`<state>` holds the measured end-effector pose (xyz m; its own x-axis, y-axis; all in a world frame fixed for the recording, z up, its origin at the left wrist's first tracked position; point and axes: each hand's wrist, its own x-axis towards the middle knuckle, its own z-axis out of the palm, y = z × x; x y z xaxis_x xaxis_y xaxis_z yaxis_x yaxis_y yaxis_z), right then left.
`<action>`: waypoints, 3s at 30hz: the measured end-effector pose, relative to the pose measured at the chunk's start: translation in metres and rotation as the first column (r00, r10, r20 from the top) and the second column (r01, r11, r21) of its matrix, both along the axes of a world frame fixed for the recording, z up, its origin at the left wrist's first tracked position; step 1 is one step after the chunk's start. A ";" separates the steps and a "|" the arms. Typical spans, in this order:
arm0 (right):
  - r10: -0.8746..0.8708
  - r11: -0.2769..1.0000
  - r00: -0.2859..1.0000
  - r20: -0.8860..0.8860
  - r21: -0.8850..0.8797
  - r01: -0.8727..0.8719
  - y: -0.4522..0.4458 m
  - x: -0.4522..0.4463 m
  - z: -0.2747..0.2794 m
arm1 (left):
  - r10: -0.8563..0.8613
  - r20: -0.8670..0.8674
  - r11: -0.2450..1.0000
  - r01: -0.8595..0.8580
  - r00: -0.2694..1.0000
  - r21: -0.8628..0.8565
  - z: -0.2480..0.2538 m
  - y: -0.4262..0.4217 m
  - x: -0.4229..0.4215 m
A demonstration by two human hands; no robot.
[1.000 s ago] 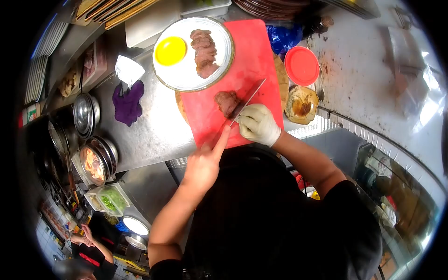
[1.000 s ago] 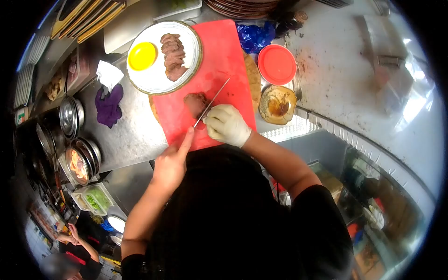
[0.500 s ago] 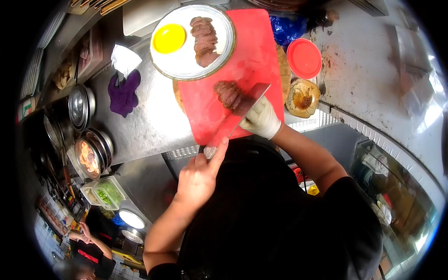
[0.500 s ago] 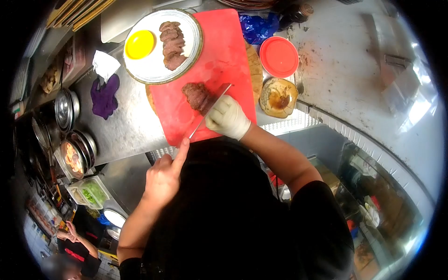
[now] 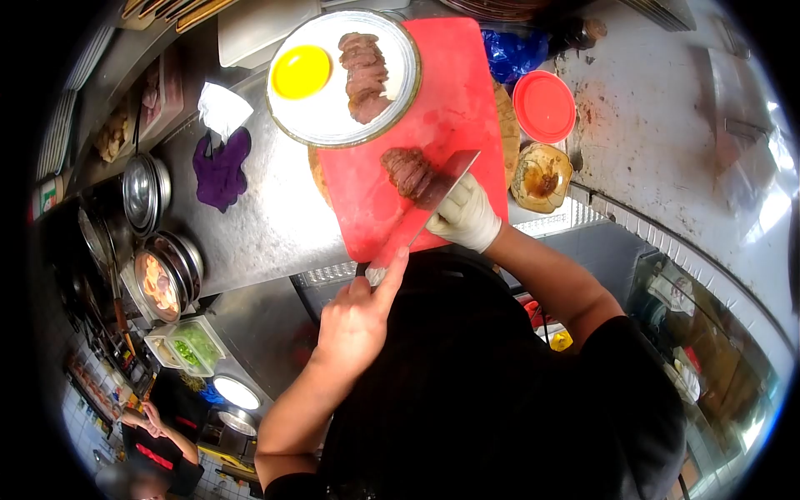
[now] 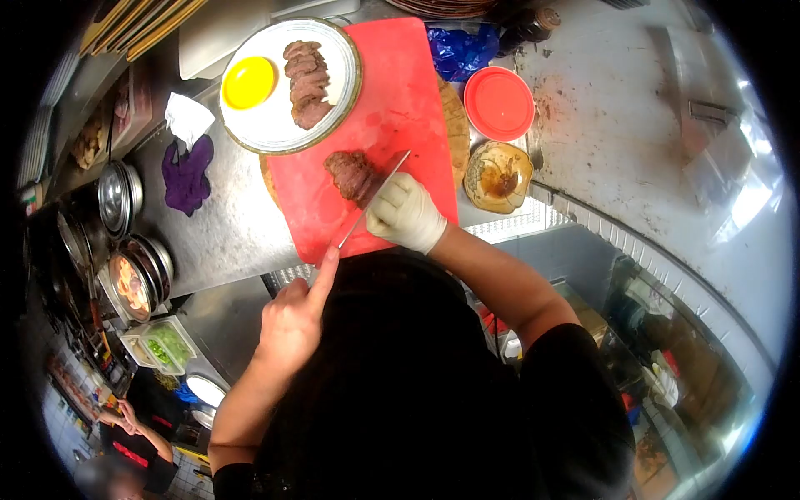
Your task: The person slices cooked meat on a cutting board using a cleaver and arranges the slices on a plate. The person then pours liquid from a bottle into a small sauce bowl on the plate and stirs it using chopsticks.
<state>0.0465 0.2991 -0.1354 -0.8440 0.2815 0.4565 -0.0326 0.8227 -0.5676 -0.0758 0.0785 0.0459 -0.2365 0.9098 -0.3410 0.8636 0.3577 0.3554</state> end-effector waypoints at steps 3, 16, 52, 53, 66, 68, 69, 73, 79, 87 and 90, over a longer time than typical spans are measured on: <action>0.001 1.000 1.000 -0.009 -0.001 -0.001 -0.001 0.000 0.001 | 0.011 0.024 1.000 -0.010 1.000 -0.003 0.003 0.001 -0.001; 0.016 1.000 1.000 0.007 0.020 -0.016 0.002 0.000 0.014 | 0.015 0.066 0.999 -0.012 0.998 -0.046 0.002 -0.004 -0.003; 0.070 0.998 0.997 0.041 -0.005 -0.070 0.004 0.006 0.011 | 0.012 0.057 1.000 -0.014 0.998 0.025 -0.008 -0.001 0.001; 0.080 0.997 0.995 0.053 -0.006 -0.080 0.003 0.005 0.009 | 0.015 0.052 1.000 -0.016 0.999 0.019 -0.006 -0.003 0.001; 0.093 0.996 0.995 0.034 -0.003 -0.093 0.002 0.002 0.007 | 0.022 0.050 1.000 -0.020 0.999 -0.024 0.006 -0.003 0.000; 0.091 0.996 0.995 0.033 -0.002 -0.091 0.003 0.003 0.007 | 0.017 0.045 0.999 -0.015 0.999 -0.031 0.006 0.002 0.001; 0.090 0.996 0.995 0.030 -0.001 -0.090 0.003 0.003 0.007 | 0.014 0.034 0.999 -0.012 0.999 -0.039 0.005 0.003 0.002; 0.091 0.996 0.995 0.031 -0.004 -0.091 0.003 0.003 0.006 | 0.014 0.013 1.000 -0.014 1.000 0.000 0.001 -0.005 0.003; 0.078 0.997 0.997 0.008 0.010 -0.078 0.001 0.005 0.014 | 0.029 0.081 0.998 -0.033 0.996 0.059 -0.018 0.014 -0.001; 0.024 0.995 0.998 -0.052 0.094 -0.019 0.005 0.003 0.024 | 0.025 0.091 1.000 -0.025 0.996 0.001 -0.017 0.013 -0.003; 0.055 0.998 0.998 -0.034 0.028 -0.054 0.005 0.002 0.028 | 0.021 0.109 1.000 -0.020 0.994 -0.013 -0.013 0.014 -0.006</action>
<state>0.0485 0.3043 -0.1074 -0.8414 0.2222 0.4925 -0.0972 0.8344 -0.5425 -0.0823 0.0928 0.0334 -0.2160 0.9010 -0.3762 0.8125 0.3795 0.4425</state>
